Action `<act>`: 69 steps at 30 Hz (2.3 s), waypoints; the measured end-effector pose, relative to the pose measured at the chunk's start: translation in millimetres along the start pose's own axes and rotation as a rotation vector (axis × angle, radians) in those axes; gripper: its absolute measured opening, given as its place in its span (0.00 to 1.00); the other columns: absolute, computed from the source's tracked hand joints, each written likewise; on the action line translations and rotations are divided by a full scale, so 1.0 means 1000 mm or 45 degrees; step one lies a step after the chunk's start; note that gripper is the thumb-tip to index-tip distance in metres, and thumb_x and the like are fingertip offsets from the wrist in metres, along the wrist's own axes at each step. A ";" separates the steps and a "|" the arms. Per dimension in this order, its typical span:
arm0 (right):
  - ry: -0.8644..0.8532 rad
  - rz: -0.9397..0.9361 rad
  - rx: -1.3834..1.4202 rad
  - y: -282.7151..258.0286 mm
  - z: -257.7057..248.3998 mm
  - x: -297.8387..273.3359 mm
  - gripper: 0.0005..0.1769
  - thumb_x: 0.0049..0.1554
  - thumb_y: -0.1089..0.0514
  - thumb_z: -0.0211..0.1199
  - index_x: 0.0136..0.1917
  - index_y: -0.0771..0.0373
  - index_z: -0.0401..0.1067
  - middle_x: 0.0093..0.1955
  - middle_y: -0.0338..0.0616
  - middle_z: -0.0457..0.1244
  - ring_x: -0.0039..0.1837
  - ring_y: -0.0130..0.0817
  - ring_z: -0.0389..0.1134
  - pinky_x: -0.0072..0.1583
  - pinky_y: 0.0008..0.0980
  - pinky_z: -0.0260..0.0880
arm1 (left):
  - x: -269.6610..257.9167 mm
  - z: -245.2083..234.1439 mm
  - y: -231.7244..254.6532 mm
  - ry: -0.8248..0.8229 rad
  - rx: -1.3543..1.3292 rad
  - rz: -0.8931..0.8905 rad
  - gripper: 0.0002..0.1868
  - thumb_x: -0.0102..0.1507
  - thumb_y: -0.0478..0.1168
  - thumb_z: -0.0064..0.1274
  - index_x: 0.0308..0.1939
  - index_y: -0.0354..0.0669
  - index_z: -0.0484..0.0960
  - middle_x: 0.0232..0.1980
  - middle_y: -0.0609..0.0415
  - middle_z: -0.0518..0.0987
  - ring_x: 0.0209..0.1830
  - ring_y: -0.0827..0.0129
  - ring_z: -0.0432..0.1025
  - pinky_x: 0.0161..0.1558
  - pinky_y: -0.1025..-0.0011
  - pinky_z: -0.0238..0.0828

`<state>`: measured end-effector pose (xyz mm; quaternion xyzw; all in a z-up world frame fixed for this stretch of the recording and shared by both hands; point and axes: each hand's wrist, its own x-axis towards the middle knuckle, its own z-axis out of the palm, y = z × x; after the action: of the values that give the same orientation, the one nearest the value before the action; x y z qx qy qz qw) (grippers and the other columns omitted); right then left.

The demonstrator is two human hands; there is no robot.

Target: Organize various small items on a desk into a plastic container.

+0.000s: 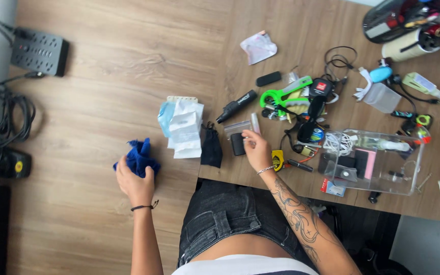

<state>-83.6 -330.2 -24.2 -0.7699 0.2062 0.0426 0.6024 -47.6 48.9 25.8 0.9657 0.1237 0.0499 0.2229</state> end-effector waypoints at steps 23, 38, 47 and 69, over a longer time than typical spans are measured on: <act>0.241 0.333 1.271 0.000 -0.137 -0.067 0.13 0.59 0.67 0.63 0.58 0.60 0.71 0.49 0.42 0.69 0.47 0.29 0.71 0.43 0.24 0.68 | -0.051 0.106 0.304 -1.508 -0.840 0.608 0.20 0.61 0.25 0.48 0.57 0.38 0.81 0.48 0.54 0.86 0.44 0.72 0.79 0.48 0.73 0.74; 0.282 0.172 1.034 -0.003 -0.296 -0.139 0.17 0.64 0.53 0.57 0.61 0.67 0.72 0.51 0.45 0.70 0.47 0.32 0.74 0.44 0.27 0.75 | -0.190 0.112 0.404 -1.692 -1.150 0.409 0.14 0.71 0.39 0.48 0.50 0.29 0.82 0.35 0.56 0.83 0.37 0.76 0.75 0.45 0.76 0.75; 0.518 0.057 0.558 0.055 -0.396 -0.149 0.13 0.62 0.60 0.65 0.59 0.65 0.76 0.39 0.38 0.67 0.37 0.19 0.62 0.35 0.22 0.61 | -0.251 0.120 0.458 -1.410 -0.816 0.493 0.14 0.70 0.41 0.49 0.49 0.34 0.84 0.29 0.53 0.84 0.28 0.76 0.73 0.34 0.74 0.71; 0.634 -0.661 -1.298 0.044 -0.461 -0.078 0.17 0.45 0.57 0.76 0.47 0.51 0.75 0.46 0.34 0.59 0.56 0.39 0.60 0.60 0.47 0.55 | -0.256 0.108 0.409 -0.918 -0.866 0.284 0.14 0.68 0.36 0.51 0.56 0.35 0.82 0.33 0.54 0.84 0.34 0.77 0.77 0.38 0.78 0.72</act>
<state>-254.8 -753.2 84.4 -0.9725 0.1003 -0.1928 0.0837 -190.1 -418.6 99.5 0.8016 -0.0883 -0.2257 0.5465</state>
